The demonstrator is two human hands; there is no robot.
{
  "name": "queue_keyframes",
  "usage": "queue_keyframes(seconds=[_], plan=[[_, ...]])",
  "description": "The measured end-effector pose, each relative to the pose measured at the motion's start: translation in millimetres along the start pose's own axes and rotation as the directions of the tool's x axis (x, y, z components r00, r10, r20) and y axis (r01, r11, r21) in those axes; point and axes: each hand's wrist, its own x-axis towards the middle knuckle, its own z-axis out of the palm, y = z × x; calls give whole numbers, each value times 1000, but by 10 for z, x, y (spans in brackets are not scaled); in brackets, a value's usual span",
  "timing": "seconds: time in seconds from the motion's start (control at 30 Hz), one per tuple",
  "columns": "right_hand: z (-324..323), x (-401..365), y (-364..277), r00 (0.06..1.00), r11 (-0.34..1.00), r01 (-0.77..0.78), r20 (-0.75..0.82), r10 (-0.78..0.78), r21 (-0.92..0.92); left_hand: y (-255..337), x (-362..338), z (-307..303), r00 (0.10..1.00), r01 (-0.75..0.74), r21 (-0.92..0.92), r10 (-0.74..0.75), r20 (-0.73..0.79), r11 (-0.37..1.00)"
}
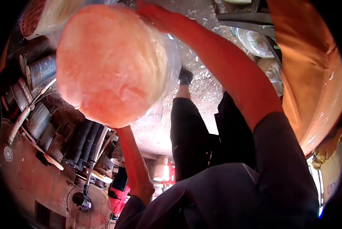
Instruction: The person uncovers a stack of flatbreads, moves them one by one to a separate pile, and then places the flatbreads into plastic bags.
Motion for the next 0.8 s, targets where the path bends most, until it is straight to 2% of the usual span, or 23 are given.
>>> queue_keyframes(seconds=[0.03,0.07,0.1,0.13,0.17,0.2,0.27,0.3,0.37,0.5,0.57,0.6,0.63,0.67,0.7,0.77,0.8], plan=[[-42,69,15,999,998,43,7,-43,-47,32,1,8,1000,20,-62,-18,25,998],[-109,176,-20,996,979,-87,5,88,182,57,-12,29,998,31,-117,-25,53,993],[-152,259,-86,979,888,-196,26,203,415,64,10,-22,998,30,-115,-24,50,993],[-179,320,-137,970,829,-230,55,236,509,78,23,-93,998,-40,251,49,-28,967],[-201,389,-142,969,791,-236,73,237,564,80,33,-83,987,-76,584,143,-69,808],[-203,446,-152,971,771,-229,82,225,595,90,49,-70,987,-77,585,144,-68,807],[-161,499,-190,975,736,-212,92,201,643,88,40,-6,984,-33,430,104,-142,902],[-127,513,-219,977,718,-205,94,192,665,55,32,43,984,-32,425,102,-143,904],[-63,541,-272,979,684,-194,92,183,703,-11,17,107,967,-101,500,203,-153,860],[46,589,-443,981,627,-177,85,175,758,68,65,-30,967,-96,513,201,-155,853],[89,585,-517,982,601,-165,76,170,782,37,44,131,929,-87,322,194,-315,943],[105,589,-558,985,593,-151,68,160,791,110,133,-132,928,-83,317,189,-321,945],[118,587,-629,987,577,-139,62,151,805,255,319,-596,995,43,-134,-55,-83,990],[112,569,-720,989,559,-124,56,137,820,336,412,-856,955,273,-505,-170,243,819],[126,561,-832,991,537,-105,43,126,837,349,383,-756,951,271,-458,-162,263,846],[19,421,-1196,992,508,-78,18,123,858,303,270,-564,1000,22,-88,-21,13,996],[-4,372,-1325,993,480,-50,-8,120,876,268,218,-476,997,-48,92,54,-62,995]])
